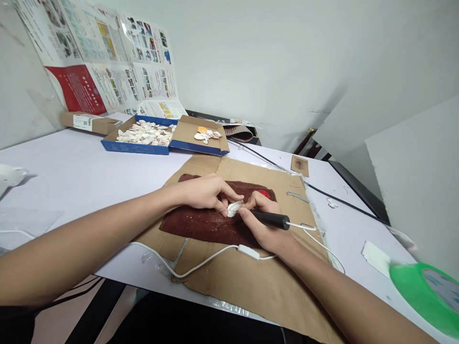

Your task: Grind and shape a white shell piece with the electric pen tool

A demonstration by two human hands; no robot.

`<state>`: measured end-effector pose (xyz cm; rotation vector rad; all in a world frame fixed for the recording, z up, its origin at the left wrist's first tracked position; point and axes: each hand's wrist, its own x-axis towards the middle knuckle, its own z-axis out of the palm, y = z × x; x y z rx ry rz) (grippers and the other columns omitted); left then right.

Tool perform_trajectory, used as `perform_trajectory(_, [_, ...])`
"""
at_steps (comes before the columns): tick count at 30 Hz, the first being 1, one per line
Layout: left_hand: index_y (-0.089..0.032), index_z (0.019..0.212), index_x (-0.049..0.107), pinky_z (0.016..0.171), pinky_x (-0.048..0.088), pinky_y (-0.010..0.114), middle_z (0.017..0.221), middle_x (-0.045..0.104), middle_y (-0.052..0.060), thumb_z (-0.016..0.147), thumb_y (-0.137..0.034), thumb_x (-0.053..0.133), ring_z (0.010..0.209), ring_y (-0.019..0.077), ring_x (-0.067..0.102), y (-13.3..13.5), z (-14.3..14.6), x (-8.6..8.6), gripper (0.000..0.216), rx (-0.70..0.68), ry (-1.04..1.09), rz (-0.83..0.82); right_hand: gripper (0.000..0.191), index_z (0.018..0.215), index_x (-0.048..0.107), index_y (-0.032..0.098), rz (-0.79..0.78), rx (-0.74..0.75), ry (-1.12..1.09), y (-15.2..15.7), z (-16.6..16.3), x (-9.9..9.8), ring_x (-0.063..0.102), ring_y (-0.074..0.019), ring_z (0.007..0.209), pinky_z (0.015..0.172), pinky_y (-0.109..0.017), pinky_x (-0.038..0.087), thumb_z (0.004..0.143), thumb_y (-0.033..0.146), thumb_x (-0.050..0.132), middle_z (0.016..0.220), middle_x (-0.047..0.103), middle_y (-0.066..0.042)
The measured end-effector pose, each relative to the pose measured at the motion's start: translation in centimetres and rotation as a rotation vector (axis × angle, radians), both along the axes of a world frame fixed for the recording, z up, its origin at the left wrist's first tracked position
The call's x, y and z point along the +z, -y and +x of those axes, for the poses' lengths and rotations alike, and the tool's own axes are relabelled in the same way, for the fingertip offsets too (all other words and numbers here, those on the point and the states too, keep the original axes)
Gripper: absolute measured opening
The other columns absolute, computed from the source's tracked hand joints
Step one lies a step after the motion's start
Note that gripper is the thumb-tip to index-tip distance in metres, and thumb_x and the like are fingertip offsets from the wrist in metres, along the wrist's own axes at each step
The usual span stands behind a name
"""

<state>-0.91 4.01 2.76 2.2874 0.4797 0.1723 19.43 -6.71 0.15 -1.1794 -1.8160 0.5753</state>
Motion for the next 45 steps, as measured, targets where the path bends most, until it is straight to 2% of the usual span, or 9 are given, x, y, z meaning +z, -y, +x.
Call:
perform_trajectory(5, [-0.020,0.105,0.083,0.072,0.045,0.021,0.089,0.081,0.000,0.090,-0.015,0.076,0.080,0.0147,0.073,-0.10,-0.09,-0.32,0.018,-0.018,0.020,-0.007,0.021,0.073,0.054,0.024,0.045,0.023,0.037,0.19,-0.02,-0.21,0.059,-0.0138,0.062,0.061,-0.028,0.045,0.093,0.025,0.063,0.071,0.067,0.002])
perform_trajectory(11, [-0.024,0.126,0.079,0.078,0.046,0.022,0.101,0.083,0.002,0.089,-0.021,0.081,0.081,0.0145,0.072,-0.20,-0.11,-0.49,0.036,-0.011,0.029,-0.002,0.016,0.080,0.052,0.025,0.108,0.077,0.108,0.42,-0.05,-0.50,0.059,-0.0141,0.062,0.062,-0.028,0.046,0.092,0.022,0.062,0.073,0.068,0.003])
perform_trajectory(18, [-0.025,0.127,0.079,0.075,0.046,0.023,0.106,0.083,0.002,0.090,-0.020,0.079,0.080,0.0152,0.071,-0.52,-0.09,-0.79,0.038,-0.039,0.040,0.035,0.020,0.075,0.053,0.025,0.054,0.024,0.084,0.36,-0.19,0.09,0.060,-0.0149,0.061,0.061,-0.029,0.047,0.093,0.026,0.061,0.070,0.067,0.001])
perform_trajectory(26, [-0.023,0.126,0.080,0.074,0.045,0.024,0.097,0.083,0.004,0.087,-0.023,0.081,0.081,0.0177,0.072,-0.35,-0.08,-0.51,0.039,-0.016,0.045,0.027,0.021,0.073,0.051,0.025,0.049,0.019,0.054,0.30,-0.27,-0.03,0.061,-0.0154,0.061,0.061,-0.030,0.048,0.091,0.028,0.062,0.070,0.068,0.001])
perform_trajectory(34, [-0.022,0.139,0.072,0.076,0.048,0.024,0.105,0.084,0.005,0.087,-0.017,0.080,0.085,0.0181,0.074,-0.15,0.14,-0.24,0.053,0.019,-0.038,0.004,0.019,0.074,0.053,0.025,0.017,0.022,0.042,0.23,-0.32,0.03,0.063,-0.0168,0.063,0.064,-0.031,0.050,0.091,0.026,0.062,0.071,0.071,0.001])
perform_trajectory(37, [-0.022,0.137,0.074,0.077,0.048,0.024,0.100,0.084,0.004,0.088,-0.018,0.079,0.085,0.0173,0.073,-0.11,0.14,-0.19,0.049,0.013,-0.032,-0.008,0.019,0.075,0.054,0.025,0.023,0.021,0.051,0.26,-0.28,-0.02,0.063,-0.0166,0.063,0.064,-0.031,0.050,0.091,0.026,0.063,0.071,0.070,0.001])
perform_trajectory(42, [-0.021,0.120,0.081,0.077,0.047,0.023,0.093,0.082,0.002,0.090,-0.018,0.078,0.084,0.0159,0.073,0.02,0.07,0.01,0.030,-0.012,-0.014,-0.011,0.020,0.074,0.052,0.025,0.025,0.029,0.039,0.19,-0.32,-0.03,0.062,-0.0155,0.061,0.062,-0.030,0.049,0.091,0.027,0.063,0.070,0.069,0.002])
perform_trajectory(45, [-0.022,0.126,0.079,0.079,0.047,0.023,0.096,0.082,0.002,0.090,-0.016,0.077,0.086,0.0159,0.073,0.07,0.06,0.09,0.036,-0.003,-0.027,-0.003,0.020,0.074,0.052,0.025,0.005,0.021,0.034,0.15,-0.36,0.03,0.061,-0.0155,0.061,0.061,-0.030,0.048,0.091,0.027,0.062,0.070,0.068,0.001])
